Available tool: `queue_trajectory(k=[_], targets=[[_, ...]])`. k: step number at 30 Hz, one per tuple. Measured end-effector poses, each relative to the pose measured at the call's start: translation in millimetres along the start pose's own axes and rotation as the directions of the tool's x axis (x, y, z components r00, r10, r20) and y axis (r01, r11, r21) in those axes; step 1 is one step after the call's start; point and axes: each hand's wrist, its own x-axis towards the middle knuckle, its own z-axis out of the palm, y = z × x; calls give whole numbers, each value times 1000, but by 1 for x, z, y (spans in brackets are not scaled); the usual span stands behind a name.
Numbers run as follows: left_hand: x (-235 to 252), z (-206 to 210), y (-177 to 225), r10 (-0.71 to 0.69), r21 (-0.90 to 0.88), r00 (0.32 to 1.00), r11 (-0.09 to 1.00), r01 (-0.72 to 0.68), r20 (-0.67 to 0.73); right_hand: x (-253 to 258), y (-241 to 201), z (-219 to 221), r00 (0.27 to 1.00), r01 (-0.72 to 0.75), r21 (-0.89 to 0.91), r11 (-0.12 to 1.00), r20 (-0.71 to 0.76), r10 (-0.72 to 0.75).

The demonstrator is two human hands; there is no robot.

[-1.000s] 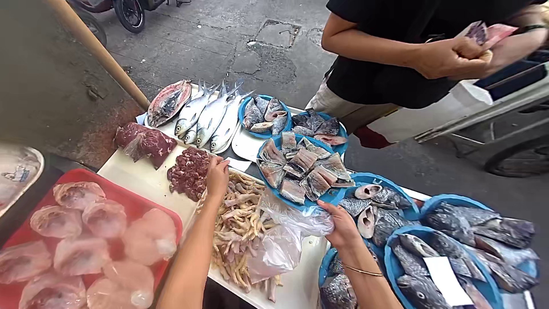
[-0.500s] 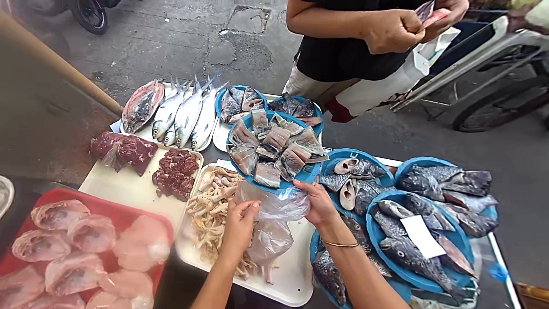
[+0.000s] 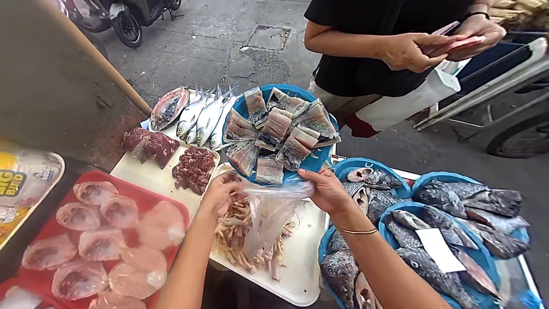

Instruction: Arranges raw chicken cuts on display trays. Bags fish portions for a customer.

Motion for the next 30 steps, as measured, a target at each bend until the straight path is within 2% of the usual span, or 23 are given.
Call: queue_trajectory(k=[2, 4, 8, 11, 16, 24, 30], targets=[[1, 2, -1, -16, -133, 1000, 991, 14, -11, -1, 3, 0, 1000, -22, -5, 1000, -19, 22], [4, 1, -3, -23, -174, 1000, 985, 21, -7, -4, 7, -1, 999, -44, -5, 999, -19, 44], [5, -5, -4, -42, -102, 998, 994, 46, 47, -10, 12, -9, 995, -97, -31, 995, 15, 97], [2, -7, -5, -60, -44, 998, 997, 62, 33, -13, 16, -20, 993, -110, -101, 989, 37, 114], [-1, 1, -4, -85, -18, 996, 996, 85, -11, -15, 15, -40, 996, -60, -178, 982, 52, 71], [-8, 14, 2, -87, 58, 996, 995, 85, 27, -9, -12, -55, 986, 56, -359, 932, 165, 4], [-4, 19, 4, -59, 42, 997, 997, 57, 46, 5, -20, -50, 995, 55, -439, 897, 102, -11]])
